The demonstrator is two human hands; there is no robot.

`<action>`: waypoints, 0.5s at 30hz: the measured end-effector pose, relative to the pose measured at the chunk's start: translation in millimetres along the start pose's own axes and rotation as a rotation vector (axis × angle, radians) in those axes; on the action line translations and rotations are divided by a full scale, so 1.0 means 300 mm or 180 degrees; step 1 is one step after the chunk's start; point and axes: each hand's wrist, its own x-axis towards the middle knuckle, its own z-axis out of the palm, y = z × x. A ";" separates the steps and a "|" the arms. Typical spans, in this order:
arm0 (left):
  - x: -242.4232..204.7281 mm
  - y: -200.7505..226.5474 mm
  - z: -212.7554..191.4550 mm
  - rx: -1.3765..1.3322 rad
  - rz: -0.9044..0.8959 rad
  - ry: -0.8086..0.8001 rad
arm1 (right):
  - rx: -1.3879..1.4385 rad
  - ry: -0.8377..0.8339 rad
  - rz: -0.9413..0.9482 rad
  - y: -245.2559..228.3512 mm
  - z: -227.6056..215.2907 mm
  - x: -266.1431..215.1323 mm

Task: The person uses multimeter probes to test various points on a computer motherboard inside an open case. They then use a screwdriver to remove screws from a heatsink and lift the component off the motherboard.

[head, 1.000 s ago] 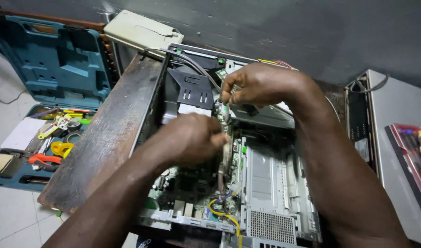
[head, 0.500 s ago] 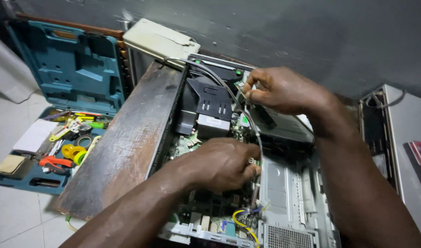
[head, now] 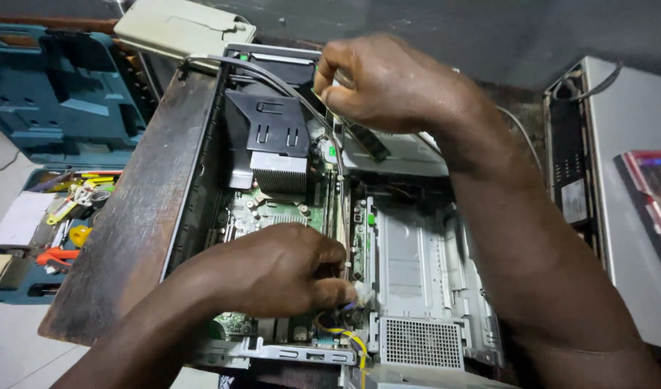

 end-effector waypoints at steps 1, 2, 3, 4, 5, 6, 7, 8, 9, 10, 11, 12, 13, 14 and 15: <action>-0.010 0.000 0.010 -0.0150 -0.0060 -0.0010 | 0.0049 0.0082 -0.0106 0.005 -0.002 0.000; -0.021 -0.002 0.035 -0.0147 -0.0079 -0.0039 | 0.0082 0.0074 -0.0102 0.018 0.000 0.002; -0.032 -0.006 0.058 -0.0336 -0.0186 0.0066 | 0.0068 0.0165 -0.0308 0.031 0.002 0.005; -0.042 -0.010 0.083 -0.0530 -0.0288 0.0163 | 0.0053 0.0249 -0.0503 0.045 0.006 0.007; -0.055 0.003 0.084 -0.0530 -0.0302 0.0127 | 0.0087 0.0236 -0.0489 0.054 0.011 0.010; -0.067 0.015 0.086 -0.0844 -0.0487 0.0084 | 0.0118 0.0338 -0.0712 0.064 0.015 0.014; -0.079 0.026 0.088 -0.1155 -0.0676 0.0042 | 0.0150 0.0441 -0.0934 0.072 0.019 0.019; -0.075 0.012 0.097 -0.1164 -0.0686 0.0012 | 0.0173 0.0422 -0.0922 0.079 0.026 0.020; -0.073 -0.003 0.105 -0.1392 -0.0736 -0.0005 | 0.0135 0.0516 -0.1158 0.085 0.033 0.021; -0.072 -0.018 0.112 -0.1621 -0.0784 -0.0008 | 0.0090 0.0612 -0.1403 0.088 0.037 0.024; -0.069 0.006 0.097 -0.1633 -0.0794 -0.0025 | 0.0105 0.0596 -0.1399 0.077 0.036 0.016; -0.068 0.030 0.080 -0.1701 -0.1124 -0.0054 | 0.0081 0.0507 -0.1247 0.066 0.033 0.009; -0.066 0.053 0.062 -0.1775 -0.1455 -0.0078 | 0.0057 0.0417 -0.1096 0.054 0.030 0.003; -0.065 0.036 0.073 -0.1777 -0.1471 -0.0099 | 0.0079 0.0405 -0.1091 0.040 0.023 -0.008; -0.063 0.019 0.085 -0.1912 -0.1195 0.0071 | 0.0168 0.0289 -0.0954 0.026 0.017 -0.019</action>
